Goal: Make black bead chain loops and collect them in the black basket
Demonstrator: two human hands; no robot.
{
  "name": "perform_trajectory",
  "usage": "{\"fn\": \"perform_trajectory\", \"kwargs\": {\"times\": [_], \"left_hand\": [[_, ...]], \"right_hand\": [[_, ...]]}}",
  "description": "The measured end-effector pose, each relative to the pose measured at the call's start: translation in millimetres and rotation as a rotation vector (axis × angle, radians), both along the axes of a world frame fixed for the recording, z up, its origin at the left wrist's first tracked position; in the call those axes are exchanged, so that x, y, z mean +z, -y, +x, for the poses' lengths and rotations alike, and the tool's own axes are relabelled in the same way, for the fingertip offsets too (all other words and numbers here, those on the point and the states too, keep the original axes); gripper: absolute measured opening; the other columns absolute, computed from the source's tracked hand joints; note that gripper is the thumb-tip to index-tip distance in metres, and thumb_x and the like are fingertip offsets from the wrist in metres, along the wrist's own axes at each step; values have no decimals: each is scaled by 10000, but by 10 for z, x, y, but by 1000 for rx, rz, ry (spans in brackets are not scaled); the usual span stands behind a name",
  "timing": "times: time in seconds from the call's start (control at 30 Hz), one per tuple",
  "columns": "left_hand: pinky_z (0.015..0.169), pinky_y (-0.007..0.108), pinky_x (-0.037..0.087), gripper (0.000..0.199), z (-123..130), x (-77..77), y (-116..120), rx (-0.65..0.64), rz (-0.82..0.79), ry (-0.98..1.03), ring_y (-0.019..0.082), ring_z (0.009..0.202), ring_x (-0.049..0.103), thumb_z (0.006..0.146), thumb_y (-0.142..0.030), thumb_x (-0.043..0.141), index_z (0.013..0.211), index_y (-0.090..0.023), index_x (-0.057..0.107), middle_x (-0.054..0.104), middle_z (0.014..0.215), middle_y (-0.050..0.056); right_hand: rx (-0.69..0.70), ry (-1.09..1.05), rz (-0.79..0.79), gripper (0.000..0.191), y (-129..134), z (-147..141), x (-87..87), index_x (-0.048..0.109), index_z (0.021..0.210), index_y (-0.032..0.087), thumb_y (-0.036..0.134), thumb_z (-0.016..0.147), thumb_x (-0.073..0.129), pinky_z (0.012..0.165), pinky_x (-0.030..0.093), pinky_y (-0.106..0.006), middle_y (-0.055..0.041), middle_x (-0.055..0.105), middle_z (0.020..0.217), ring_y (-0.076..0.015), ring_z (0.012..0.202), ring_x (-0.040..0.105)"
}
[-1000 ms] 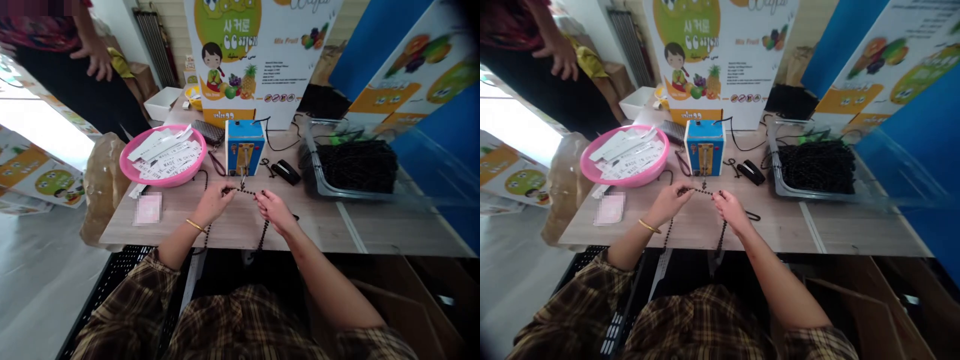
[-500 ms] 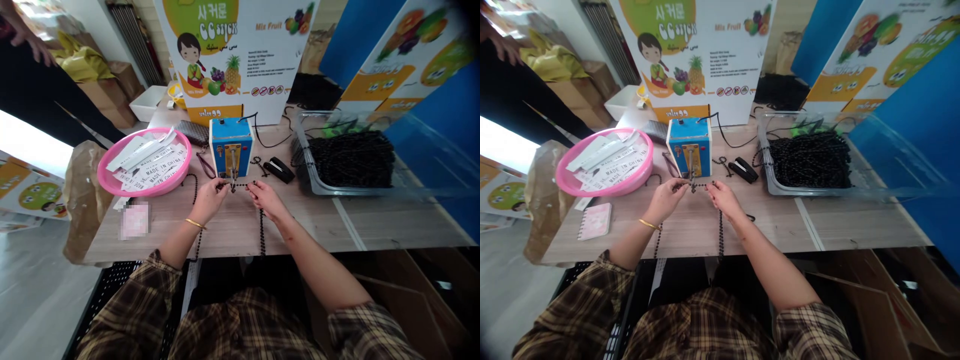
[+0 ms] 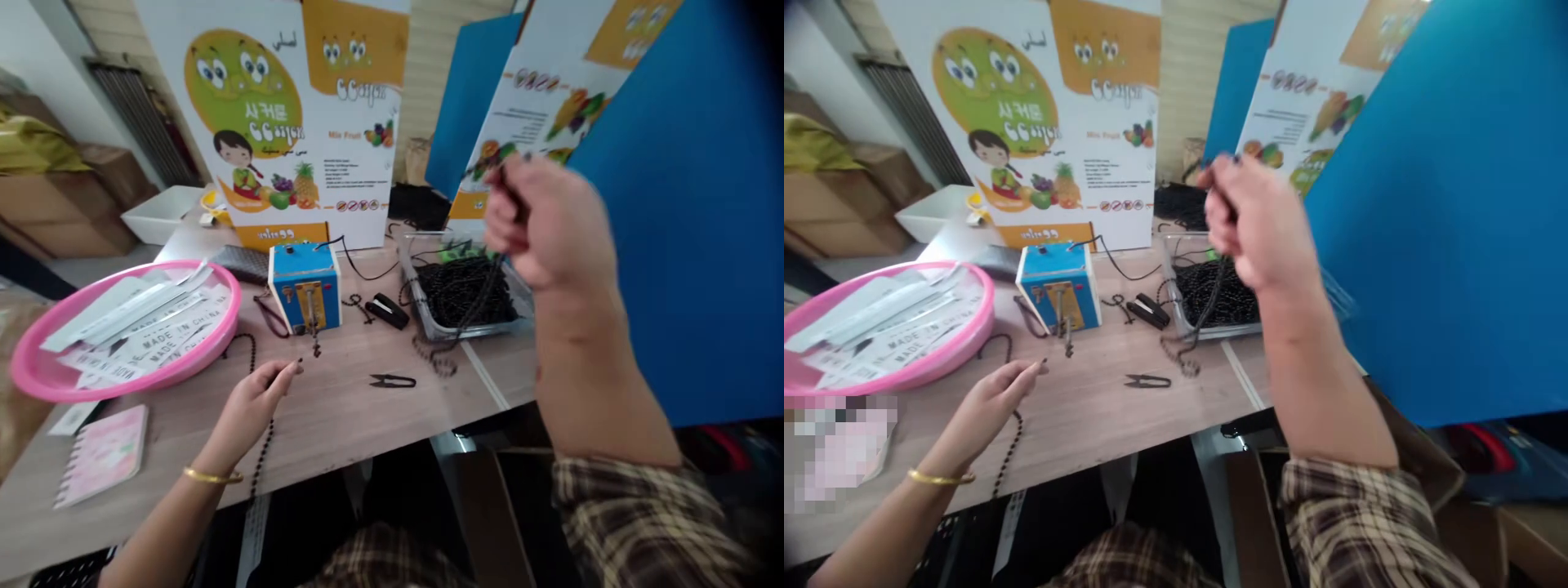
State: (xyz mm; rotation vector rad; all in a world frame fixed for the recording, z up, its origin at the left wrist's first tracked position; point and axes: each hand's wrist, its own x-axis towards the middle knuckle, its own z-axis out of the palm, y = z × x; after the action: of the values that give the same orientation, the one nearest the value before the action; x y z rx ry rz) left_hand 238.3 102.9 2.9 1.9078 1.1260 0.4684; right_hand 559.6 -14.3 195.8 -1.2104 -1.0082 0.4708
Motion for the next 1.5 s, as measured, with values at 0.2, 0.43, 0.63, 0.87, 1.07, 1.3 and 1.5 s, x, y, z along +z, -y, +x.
{"fn": "perform_trajectory", "kwargs": {"times": [0.2, 0.43, 0.63, 0.87, 1.07, 1.3, 1.5], "left_hand": [[508, 204, 309, 525, 38, 84, 423, -61, -303, 272, 88, 558, 338, 865, -684, 575, 920, -166, 634, 384, 656, -49], [452, 168, 227, 419, 282, 76, 941, 38, -567, 728, 48, 495, 261, 905, -529, 651, 1101, -160, 633, 361, 619, -74], [459, 161, 272, 460, 488, -75, 1380, 96, -567, 708, 60, 495, 313, 927, -525, 618, 1245, -193, 595, 351, 605, -80], [700, 267, 506, 588, 394, -261, 1471, -32, -201, 424, 139, 759, 598, 1040, -529, 328, 1518, -200, 427, 666, 1177, 112], [791, 346, 506, 638, 345, -282, 1472, -317, 133, -68, 219, 814, 689, 1053, -505, 214, 1604, -189, 267, 724, 1158, 126], [744, 298, 499, 660, 531, -318, 1578, -405, 96, -146, 213, 802, 703, 1052, -443, 272, 1622, -140, 134, 729, 983, 92], [901, 341, 489, 405, 536, -390, 1421, -639, -109, -280, 259, 956, 695, 960, -497, 512, 1211, -226, 678, 745, 1016, 78]], "right_hand": [[-559, 525, -128, 218, -175, 726, 371, 571, 1056, 65, 172, 1075, 382, 617, 397, -200, -2, 573, 791, -43, 587, 466], [26, 432, -241, 204, 432, -506, -1249, 713, 1060, 139, 214, 1010, 529, 931, 490, -305, -58, 669, 1044, -166, 967, 623], [169, -114, -256, 284, 839, -1670, -2202, 708, 1140, 185, 380, 968, 594, 923, 496, -283, -52, 662, 1101, -191, 1020, 623], [334, -377, -400, 344, 937, -1626, -2377, 616, 1020, 160, 484, 907, 645, 578, 434, -231, -4, 602, 774, -126, 624, 511], [98, -45, -449, 189, 1052, -1628, -2501, 615, 966, 182, 349, 877, 609, 725, 439, -280, -15, 641, 921, -160, 790, 578], [30, -93, -463, 214, 1236, -1462, -2667, 639, 953, 177, 375, 899, 580, 707, 465, -272, -21, 661, 913, -153, 760, 594], [-523, -565, -269, 408, 1764, -712, -2981, 572, 965, 143, 518, 840, 674, 506, 471, -233, -31, 639, 806, -105, 519, 519]]}}
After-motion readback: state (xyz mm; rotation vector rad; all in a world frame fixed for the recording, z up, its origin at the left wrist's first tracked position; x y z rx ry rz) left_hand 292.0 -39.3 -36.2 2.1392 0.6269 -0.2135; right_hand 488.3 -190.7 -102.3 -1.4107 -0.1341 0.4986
